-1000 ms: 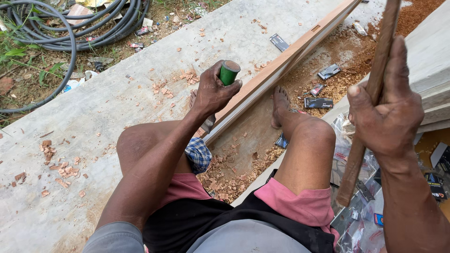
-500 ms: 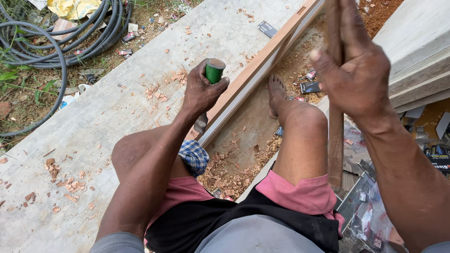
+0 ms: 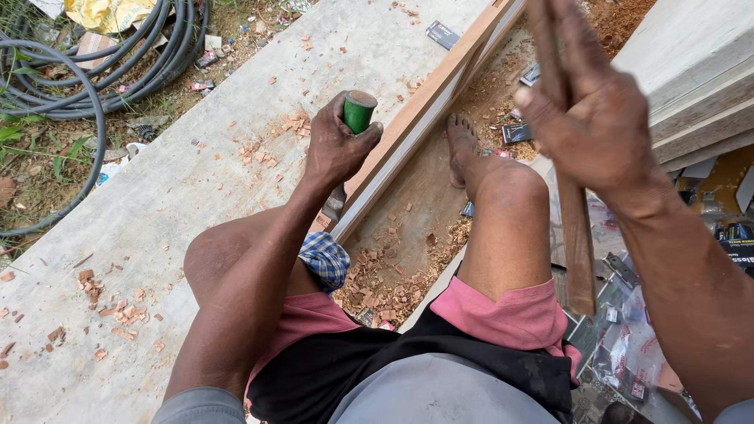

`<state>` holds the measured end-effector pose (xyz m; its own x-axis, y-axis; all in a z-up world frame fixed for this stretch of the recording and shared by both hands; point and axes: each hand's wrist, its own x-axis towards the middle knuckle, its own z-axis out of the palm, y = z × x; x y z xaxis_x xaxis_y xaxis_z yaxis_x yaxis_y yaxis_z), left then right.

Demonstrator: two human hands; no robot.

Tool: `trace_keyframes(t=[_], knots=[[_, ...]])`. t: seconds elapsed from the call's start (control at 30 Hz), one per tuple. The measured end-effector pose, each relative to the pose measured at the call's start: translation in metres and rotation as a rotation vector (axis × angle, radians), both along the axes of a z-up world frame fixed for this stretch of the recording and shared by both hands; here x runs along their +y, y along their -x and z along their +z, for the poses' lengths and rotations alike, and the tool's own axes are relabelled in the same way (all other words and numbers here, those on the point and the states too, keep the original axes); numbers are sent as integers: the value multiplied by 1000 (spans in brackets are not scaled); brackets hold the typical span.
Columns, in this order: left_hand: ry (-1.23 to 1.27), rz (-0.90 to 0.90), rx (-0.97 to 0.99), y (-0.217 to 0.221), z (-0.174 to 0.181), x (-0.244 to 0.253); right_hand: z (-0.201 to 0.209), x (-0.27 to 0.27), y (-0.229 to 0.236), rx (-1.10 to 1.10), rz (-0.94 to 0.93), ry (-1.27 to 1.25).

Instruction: The person uses a chisel and a hammer to carve a groove into a wooden door frame.

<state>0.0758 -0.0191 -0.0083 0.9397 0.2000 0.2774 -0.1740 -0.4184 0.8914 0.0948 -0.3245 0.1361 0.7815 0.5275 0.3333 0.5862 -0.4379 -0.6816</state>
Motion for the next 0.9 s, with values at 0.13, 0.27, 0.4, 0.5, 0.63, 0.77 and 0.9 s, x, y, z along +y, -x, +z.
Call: trace_keyframes(t=[0.13, 0.27, 0.4, 0.5, 0.63, 0.77, 0.9], knots=[[-2, -25, -9, -4, -6, 1, -22, 18, -13, -73, -180, -29], [-11, -35, 6, -1, 1, 2, -53, 29, 19, 119, 237, 391], [-7, -24, 54, -6, -3, -1, -43, 10, 9, 162, 52, 312], [-68, -29, 56, -12, -6, 1, -40, 8, -13, -110, -30, 4], [-40, -27, 69, -12, -2, 2, -68, 26, 15, -12, 92, 431], [-52, -28, 80, -15, -5, -3, -60, 18, 11, 249, 150, 367], [-86, -5, 127, -20, -13, 0, -52, 9, -3, -54, 234, 37]])
